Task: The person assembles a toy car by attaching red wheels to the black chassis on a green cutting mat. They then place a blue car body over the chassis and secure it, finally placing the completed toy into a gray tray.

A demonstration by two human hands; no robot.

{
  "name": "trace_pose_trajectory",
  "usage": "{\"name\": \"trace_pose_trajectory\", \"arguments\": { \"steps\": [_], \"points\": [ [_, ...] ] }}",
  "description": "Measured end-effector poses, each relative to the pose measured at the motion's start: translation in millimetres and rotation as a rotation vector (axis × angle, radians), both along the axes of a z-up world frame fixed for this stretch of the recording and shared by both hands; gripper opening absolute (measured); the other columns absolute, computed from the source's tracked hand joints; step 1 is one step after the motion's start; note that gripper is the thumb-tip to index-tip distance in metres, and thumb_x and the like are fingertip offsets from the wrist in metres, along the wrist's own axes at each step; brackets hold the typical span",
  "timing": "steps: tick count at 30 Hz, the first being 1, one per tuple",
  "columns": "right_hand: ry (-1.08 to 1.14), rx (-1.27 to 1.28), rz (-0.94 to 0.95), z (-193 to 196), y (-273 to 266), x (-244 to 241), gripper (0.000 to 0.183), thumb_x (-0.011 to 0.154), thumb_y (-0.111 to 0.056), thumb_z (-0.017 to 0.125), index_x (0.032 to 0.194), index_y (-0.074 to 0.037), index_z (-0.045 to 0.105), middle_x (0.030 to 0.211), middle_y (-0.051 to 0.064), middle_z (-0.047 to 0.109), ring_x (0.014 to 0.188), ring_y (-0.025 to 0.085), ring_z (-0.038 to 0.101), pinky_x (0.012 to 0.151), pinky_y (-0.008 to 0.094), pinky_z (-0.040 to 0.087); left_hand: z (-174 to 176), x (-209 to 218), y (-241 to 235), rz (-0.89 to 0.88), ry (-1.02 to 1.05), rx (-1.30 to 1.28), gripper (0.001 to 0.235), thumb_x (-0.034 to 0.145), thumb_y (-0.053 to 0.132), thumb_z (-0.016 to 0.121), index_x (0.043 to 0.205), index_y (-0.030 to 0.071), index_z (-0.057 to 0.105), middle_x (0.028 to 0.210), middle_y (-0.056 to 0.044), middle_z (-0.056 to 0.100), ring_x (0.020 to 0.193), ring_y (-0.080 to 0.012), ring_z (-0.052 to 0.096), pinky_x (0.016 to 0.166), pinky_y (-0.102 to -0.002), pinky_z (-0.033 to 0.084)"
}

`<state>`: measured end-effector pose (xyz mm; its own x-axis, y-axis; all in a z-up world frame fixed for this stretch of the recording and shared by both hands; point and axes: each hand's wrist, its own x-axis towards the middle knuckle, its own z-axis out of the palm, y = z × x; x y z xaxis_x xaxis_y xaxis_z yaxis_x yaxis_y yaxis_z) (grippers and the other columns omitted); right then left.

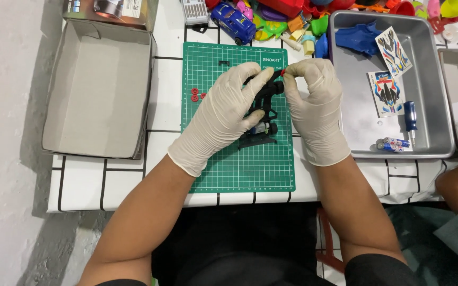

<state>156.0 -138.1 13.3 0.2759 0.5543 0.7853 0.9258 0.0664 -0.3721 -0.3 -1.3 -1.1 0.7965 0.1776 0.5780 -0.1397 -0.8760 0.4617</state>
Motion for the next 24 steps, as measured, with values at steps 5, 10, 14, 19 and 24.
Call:
{"name": "trace_pose_trajectory", "arguments": {
  "steps": [5, 10, 14, 19, 24],
  "points": [
    [0.068, 0.011, 0.007, 4.7, -1.1, -4.3, 0.021, 0.094, 0.014, 0.075, 0.103, -0.004, 0.069, 0.092, 0.010, 0.064, 0.090, 0.030, 0.065, 0.082, 0.042, 0.054, -0.1, -0.7, 4.6, 0.022, 0.028, -0.007, 0.085, 0.085, 0.013, 0.087, 0.157, 0.012, 0.041, 0.128, -0.012, 0.053, 0.122, -0.0310, 0.055, 0.108, -0.044, 0.045],
    [0.083, 0.005, -0.052, 6.4, -4.4, -0.8, 0.025, 0.098, 0.012, 0.056, 0.120, 0.004, 0.061, 0.105, 0.018, 0.064, 0.094, 0.029, 0.061, 0.086, 0.039, 0.053, 6.3, -2.3, 8.4, 0.158, 0.077, 0.222, 0.085, 0.078, 0.026, 0.092, 0.147, 0.003, 0.049, 0.125, -0.015, 0.056, 0.112, -0.0330, 0.056, 0.095, -0.042, 0.050],
    [0.076, 0.004, -0.073, 3.4, -4.2, 2.5, 0.023, 0.099, 0.011, 0.056, 0.120, 0.004, 0.063, 0.109, 0.018, 0.063, 0.099, 0.030, 0.061, 0.090, 0.040, 0.054, -9.3, 3.4, 14.3, 0.211, 0.181, 0.279, 0.087, 0.083, 0.041, 0.087, 0.151, 0.006, 0.045, 0.127, -0.015, 0.061, 0.115, -0.0325, 0.055, 0.098, -0.043, 0.048],
    [0.045, -0.030, -0.050, 3.2, -4.2, 3.1, 0.022, 0.098, 0.012, 0.056, 0.117, 0.003, 0.064, 0.107, 0.016, 0.063, 0.098, 0.029, 0.059, 0.090, 0.041, 0.050, -22.1, 10.0, 21.6, 0.207, 0.270, 0.270, 0.084, 0.086, 0.049, 0.082, 0.150, 0.007, 0.046, 0.114, -0.014, 0.066, 0.114, -0.0332, 0.056, 0.097, -0.044, 0.046],
    [0.007, -0.024, -0.073, -3.7, -2.6, 7.9, 0.020, 0.097, 0.010, 0.057, 0.113, 0.002, 0.065, 0.106, 0.015, 0.065, 0.096, 0.030, 0.058, 0.087, 0.041, 0.048, -15.6, 3.8, 35.6, 0.212, 0.013, 0.119, 0.043, 0.103, 0.026, 0.065, 0.138, 0.002, 0.058, 0.134, -0.018, 0.066, 0.124, -0.0367, 0.060, 0.110, -0.051, 0.046]
  ]
}}
